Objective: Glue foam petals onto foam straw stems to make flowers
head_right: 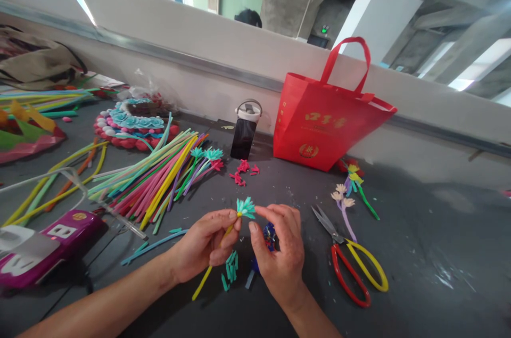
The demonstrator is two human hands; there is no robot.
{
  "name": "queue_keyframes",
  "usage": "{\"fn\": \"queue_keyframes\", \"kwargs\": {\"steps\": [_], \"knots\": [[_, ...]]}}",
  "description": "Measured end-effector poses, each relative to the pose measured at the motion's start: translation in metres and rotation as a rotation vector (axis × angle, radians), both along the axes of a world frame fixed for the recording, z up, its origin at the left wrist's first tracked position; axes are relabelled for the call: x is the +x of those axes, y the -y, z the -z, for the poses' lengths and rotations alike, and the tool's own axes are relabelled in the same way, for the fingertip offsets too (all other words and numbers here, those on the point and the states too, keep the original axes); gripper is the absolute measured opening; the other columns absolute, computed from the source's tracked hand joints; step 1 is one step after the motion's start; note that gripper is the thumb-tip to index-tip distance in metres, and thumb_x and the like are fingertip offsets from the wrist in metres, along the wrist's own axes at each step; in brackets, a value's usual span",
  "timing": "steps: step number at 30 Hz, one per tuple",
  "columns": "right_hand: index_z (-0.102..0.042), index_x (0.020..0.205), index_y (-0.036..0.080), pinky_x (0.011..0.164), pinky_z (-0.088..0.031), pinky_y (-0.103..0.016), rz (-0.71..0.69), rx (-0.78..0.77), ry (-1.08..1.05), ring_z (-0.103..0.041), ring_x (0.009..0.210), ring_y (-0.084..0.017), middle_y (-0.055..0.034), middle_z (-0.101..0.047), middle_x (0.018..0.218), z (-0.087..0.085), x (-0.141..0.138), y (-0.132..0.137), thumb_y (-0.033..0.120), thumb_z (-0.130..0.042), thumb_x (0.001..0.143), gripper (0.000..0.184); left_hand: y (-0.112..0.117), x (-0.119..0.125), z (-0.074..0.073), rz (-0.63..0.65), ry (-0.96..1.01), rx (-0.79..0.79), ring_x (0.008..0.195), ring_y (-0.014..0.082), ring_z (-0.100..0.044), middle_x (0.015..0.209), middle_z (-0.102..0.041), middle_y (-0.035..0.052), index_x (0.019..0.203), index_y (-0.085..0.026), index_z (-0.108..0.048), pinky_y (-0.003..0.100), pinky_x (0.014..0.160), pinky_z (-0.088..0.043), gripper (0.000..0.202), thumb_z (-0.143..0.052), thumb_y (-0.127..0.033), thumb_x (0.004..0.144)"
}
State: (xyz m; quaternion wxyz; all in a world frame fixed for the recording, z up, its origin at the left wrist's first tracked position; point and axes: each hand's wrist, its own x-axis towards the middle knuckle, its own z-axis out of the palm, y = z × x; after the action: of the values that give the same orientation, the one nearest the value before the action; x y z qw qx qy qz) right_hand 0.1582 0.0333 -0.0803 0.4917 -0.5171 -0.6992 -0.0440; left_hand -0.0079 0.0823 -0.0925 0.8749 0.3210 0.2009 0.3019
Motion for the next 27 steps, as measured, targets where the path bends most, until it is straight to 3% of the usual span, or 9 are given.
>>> {"fn": "queue_keyframes", "kwargs": {"steps": [5, 14, 23, 27], "knots": [[-0.061, 0.109, 0.023, 0.087, -0.044, -0.041, -0.008, 0.014, -0.001, -0.055, 0.098, -0.022, -0.0051, -0.061, 0.100, 0.0033, 0.0007, 0.0000, 0.018, -0.060, 0.088, 0.021, 0.0008, 0.0026, 0.0028, -0.023, 0.013, 0.057, 0.033, 0.0072, -0.039, 0.054, -0.051, -0.0025, 0.083, -0.015, -0.058, 0.021, 0.034, -0.028, 0.021, -0.050, -0.033, 0.090], [-0.063, 0.107, 0.022, 0.086, -0.044, -0.041, -0.008, 0.009, 0.014, -0.054, 0.097, -0.022, -0.0056, -0.060, 0.099, 0.0048, 0.0006, -0.0007, 0.021, -0.063, 0.088, 0.019, 0.0047, 0.0051, 0.0003, -0.118, -0.105, 0.117, 0.038, 0.0034, -0.023, 0.048, -0.040, -0.0065, 0.079, -0.014, -0.058, 0.019, 0.038, -0.013, 0.025, -0.056, -0.037, 0.088], [-0.065, 0.100, 0.023, 0.084, -0.045, -0.039, 0.009, 0.001, 0.025, -0.055, 0.093, -0.020, -0.0040, -0.059, 0.095, 0.0036, 0.0002, -0.0003, 0.017, -0.063, 0.087, 0.014, 0.0049, 0.0054, 0.0005, -0.095, -0.183, 0.123, 0.041, 0.0042, -0.016, 0.047, -0.032, -0.0079, 0.075, -0.014, -0.058, 0.021, 0.040, -0.009, 0.025, -0.055, -0.036, 0.087], [-0.063, 0.105, 0.023, 0.086, -0.045, -0.040, 0.000, 0.001, 0.018, -0.056, 0.096, -0.021, -0.0053, -0.060, 0.100, 0.0036, 0.0007, 0.0003, 0.020, -0.062, 0.088, 0.018, 0.0040, 0.0045, 0.0009, -0.108, -0.165, 0.094, 0.040, 0.0036, -0.016, 0.048, -0.032, -0.0080, 0.074, -0.014, -0.058, 0.020, 0.040, -0.009, 0.024, -0.055, -0.036, 0.085]]}}
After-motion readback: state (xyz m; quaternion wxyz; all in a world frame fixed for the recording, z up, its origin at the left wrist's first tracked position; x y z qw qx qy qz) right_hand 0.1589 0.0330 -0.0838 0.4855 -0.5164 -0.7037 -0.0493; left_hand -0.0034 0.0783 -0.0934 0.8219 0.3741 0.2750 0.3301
